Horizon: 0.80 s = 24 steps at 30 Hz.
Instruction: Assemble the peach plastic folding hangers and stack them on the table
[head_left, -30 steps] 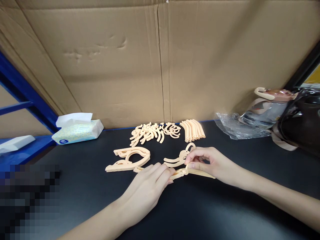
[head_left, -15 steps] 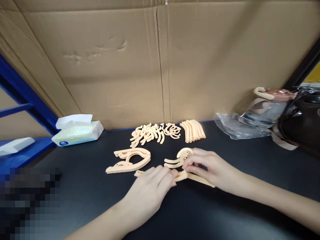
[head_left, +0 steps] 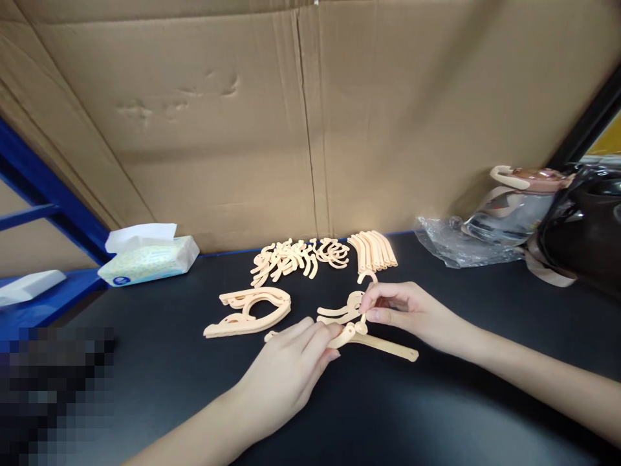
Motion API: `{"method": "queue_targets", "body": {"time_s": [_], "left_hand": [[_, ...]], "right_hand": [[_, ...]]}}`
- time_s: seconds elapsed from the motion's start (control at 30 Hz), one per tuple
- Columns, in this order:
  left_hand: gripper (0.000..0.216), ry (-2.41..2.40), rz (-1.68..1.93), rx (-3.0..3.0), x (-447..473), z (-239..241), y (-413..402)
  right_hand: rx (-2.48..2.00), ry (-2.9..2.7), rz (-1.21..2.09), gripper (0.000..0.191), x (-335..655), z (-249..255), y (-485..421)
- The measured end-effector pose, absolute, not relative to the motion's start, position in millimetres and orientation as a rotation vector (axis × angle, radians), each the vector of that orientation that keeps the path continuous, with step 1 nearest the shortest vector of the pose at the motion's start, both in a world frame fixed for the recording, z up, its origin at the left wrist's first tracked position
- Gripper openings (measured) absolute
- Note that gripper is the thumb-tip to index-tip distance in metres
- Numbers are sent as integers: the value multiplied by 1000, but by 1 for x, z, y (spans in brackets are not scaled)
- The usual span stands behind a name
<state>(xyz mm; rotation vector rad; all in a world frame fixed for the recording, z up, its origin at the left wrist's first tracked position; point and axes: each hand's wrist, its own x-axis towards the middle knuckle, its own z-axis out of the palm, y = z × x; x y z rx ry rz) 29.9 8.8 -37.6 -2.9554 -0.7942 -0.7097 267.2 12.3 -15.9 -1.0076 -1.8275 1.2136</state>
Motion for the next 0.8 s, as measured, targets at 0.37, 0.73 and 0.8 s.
{"method": "queue_targets", "body": {"time_s": [0.37,0.73,0.8], "left_hand": [[17,-716,-741,-2845,30,-39,11],[15,-720,-735,-2782,30,-42,9],[16,-737,-734,-2773,29,-43,10]], "right_hand": [[-1083,-1838,1220,22,263,-15,11],[-1126,-1862,1032,13,258,-20,8],[-1138,-1879,987,12,259,-20,8]]}}
